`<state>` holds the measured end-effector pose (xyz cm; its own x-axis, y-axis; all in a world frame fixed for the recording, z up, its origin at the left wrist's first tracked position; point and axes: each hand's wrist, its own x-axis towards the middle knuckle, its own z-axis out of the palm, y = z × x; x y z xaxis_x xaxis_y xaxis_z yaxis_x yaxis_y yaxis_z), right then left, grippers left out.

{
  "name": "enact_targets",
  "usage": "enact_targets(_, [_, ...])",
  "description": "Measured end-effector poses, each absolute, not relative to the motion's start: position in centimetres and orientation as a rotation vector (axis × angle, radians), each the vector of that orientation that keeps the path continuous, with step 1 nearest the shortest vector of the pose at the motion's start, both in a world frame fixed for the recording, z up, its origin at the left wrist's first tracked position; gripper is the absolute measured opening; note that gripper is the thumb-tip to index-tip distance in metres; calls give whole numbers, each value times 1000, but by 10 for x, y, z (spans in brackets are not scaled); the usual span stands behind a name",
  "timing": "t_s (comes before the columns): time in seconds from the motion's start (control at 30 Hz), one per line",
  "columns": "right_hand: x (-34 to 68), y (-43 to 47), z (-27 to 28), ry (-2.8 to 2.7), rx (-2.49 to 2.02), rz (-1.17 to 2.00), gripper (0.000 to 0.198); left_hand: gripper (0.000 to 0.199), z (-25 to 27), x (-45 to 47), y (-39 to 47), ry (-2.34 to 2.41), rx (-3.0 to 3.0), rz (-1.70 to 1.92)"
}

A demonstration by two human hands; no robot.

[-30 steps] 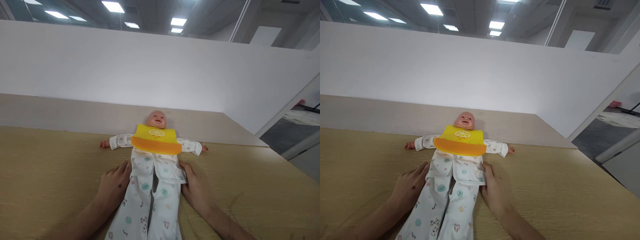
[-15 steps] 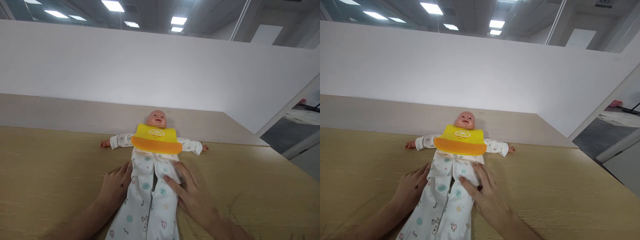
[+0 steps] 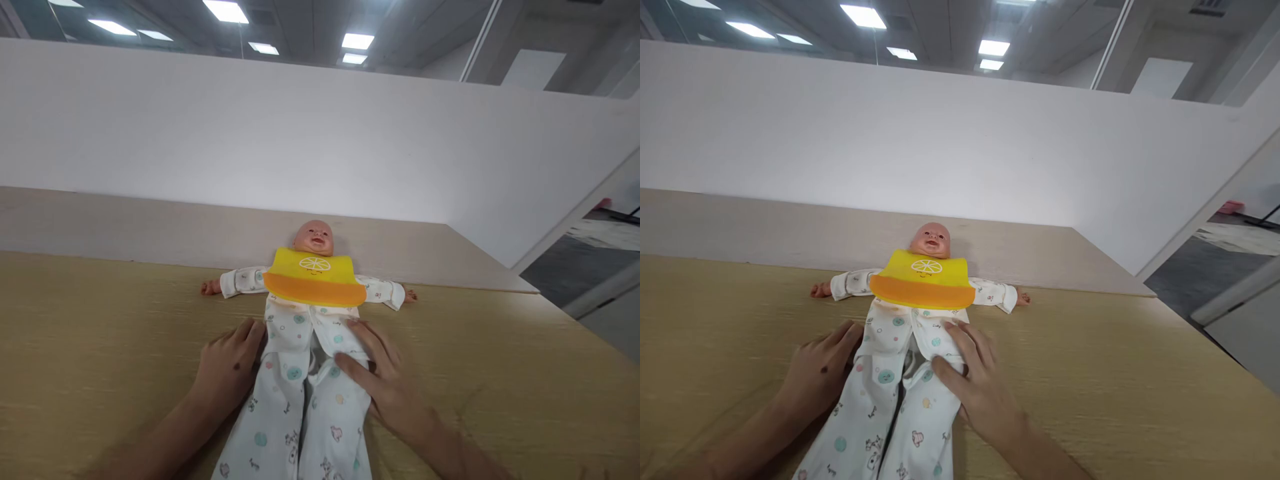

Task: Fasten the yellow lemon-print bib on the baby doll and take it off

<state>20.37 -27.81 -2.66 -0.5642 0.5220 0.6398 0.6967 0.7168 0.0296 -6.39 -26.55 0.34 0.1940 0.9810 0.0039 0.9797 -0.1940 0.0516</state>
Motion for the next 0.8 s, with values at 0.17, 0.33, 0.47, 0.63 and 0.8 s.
enact_targets(0.17, [206,-273,-27,-2277,-938,-390,21,24,4,-77,-259,2103,2376,155])
enact_targets(0.33, [206,-274,-27,-2291,-943,-361,22,23,4,-79,-258,2128,2309,186])
enact_targets(0.47, [209,-275,-37,-2281,-983,-191,48,21,3,-70,-262,2004,2212,119])
enact_targets(0.63, [215,-267,-51,-2054,-1340,171,70,24,3,-67,-263,1943,2170,143])
enact_targets(0.8, [217,-261,-52,-1968,-1470,370,55,27,2,-68,-263,1901,2234,68])
